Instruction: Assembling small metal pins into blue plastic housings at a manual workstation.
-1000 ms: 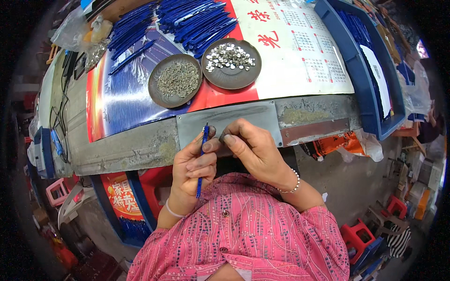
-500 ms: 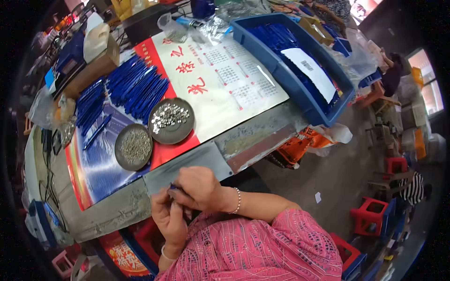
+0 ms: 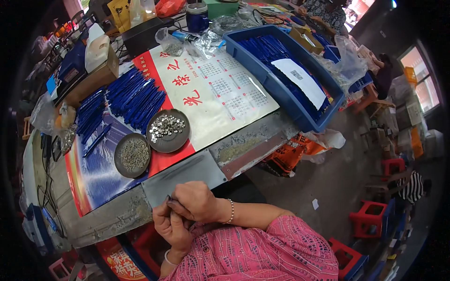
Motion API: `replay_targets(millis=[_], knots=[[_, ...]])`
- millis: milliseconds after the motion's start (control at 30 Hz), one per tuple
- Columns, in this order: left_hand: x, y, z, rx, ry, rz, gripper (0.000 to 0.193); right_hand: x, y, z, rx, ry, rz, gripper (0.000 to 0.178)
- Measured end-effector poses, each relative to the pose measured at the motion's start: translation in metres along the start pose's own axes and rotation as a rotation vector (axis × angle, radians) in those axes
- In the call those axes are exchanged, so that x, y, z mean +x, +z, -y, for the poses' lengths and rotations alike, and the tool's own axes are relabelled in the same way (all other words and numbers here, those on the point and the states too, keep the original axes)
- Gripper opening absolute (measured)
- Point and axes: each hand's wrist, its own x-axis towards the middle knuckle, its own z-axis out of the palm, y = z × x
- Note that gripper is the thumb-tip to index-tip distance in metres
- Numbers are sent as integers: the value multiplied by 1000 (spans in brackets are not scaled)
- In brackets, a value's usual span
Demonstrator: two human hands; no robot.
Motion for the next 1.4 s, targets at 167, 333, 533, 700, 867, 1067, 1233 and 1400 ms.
replay_targets(millis=[167, 333, 533, 700, 867, 1067, 1233, 1400], knots=[[2, 11, 2, 135, 65, -47, 14, 1, -5, 6, 371, 473, 103, 17], [-3, 0, 6, 43, 37, -7, 19, 5, 4, 1, 248, 228, -33, 20], [0, 5, 12, 43, 65, -30, 16, -6, 15, -14, 208, -135, -141, 21], [6, 11, 6, 132, 126, -47, 12, 4, -4, 1, 438, 430, -6, 14], [-3, -5, 9, 100, 65, -85, 18, -2, 0, -4, 136, 75, 83, 19], [-9, -5, 13, 36, 97, -104, 17, -8, 8, 1, -42, 52, 76, 13], [7, 2, 0, 90, 204, 1, 21, 1, -5, 7, 189, 316, 113, 12], [8, -1, 3, 88, 221, -34, 19, -4, 9, -3, -81, -22, 59, 15]])
